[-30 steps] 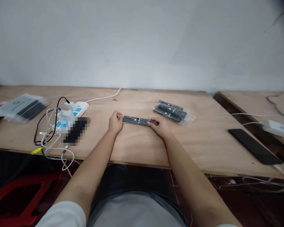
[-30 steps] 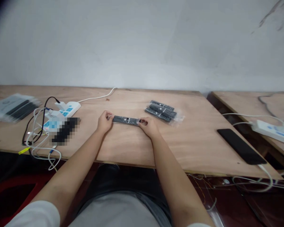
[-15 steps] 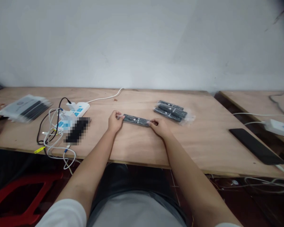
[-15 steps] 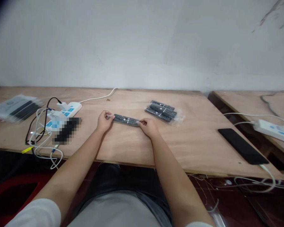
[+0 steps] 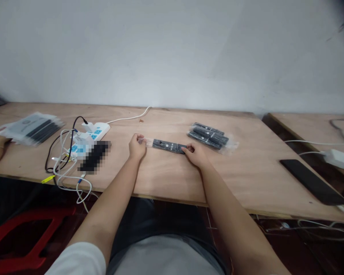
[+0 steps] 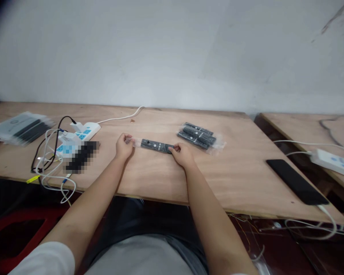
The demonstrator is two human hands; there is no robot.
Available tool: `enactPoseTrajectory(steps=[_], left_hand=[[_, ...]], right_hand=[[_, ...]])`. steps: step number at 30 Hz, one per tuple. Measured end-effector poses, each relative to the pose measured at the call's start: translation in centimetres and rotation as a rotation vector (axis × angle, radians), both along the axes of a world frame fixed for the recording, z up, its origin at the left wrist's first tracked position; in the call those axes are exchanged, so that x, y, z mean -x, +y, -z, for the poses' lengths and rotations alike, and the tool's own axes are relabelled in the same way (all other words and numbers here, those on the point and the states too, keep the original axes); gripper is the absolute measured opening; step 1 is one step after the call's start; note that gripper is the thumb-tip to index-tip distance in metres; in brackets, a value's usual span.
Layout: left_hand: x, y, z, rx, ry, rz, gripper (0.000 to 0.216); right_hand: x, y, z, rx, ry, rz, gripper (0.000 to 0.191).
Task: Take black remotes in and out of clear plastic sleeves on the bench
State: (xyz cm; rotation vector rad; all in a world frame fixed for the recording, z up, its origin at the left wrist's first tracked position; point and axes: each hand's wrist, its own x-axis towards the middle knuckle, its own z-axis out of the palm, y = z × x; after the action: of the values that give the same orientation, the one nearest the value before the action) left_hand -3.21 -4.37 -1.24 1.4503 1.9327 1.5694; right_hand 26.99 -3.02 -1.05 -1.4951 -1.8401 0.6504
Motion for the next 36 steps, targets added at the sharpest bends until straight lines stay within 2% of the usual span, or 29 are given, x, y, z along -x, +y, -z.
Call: enactPoseTrajectory(steps=[5,9,11,14,17,21,25,30,34,36], left_hand=[[0.5,0.2,-0.1,-0.007,-0.023,-0.164,0.024],[0.3,-0.5,-0.9,-0.030,0.199,-0.159,0.040],[0.0,-1.1,-1.6,-0.012,0.372,-0.100,0.047],[-0.2,-1.6,-2.2,0.051,0.619,0.142,0.056],[0.3,-1.6,-2.0,0.140,0.728,0.358,0.046],[1.5,-1.3,-1.7,0.175,0.714,0.405,0.028],[2.8,-1.4,-1.6,0.168,0.725,0.361,0.026],[4.9,-2.3,-2.0,0.218,0.800,0.254,0.035],[7.0,-4.9,-2.9,0.192,0.926,0.109,0.045],[8.2,-7.0,-3.4,0.225,0.933,-0.017,0.047]], right_hand=[[0.0,0.0,-0.3,-0.058,-0.070,0.036,0.028],[0.0,0.1,-0.2,-0.070,-0.083,0.045,0.027],[0.0,0.2,0.0,-0.109,-0.076,0.027,0.027],[-0.1,0.3,0.2,-0.167,-0.081,-0.008,0.030],[-0.1,0.4,0.4,-0.160,-0.068,-0.027,0.029],[-0.2,0.6,0.6,-0.139,-0.034,-0.041,0.029],[-0.3,0.7,0.7,-0.126,-0.023,-0.038,0.030],[-0.2,0.6,0.6,-0.109,-0.005,-0.033,0.030],[-0.1,0.5,0.3,-0.095,0.013,-0.038,0.030],[-0.1,0.5,0.2,-0.095,0.006,-0.043,0.031]])
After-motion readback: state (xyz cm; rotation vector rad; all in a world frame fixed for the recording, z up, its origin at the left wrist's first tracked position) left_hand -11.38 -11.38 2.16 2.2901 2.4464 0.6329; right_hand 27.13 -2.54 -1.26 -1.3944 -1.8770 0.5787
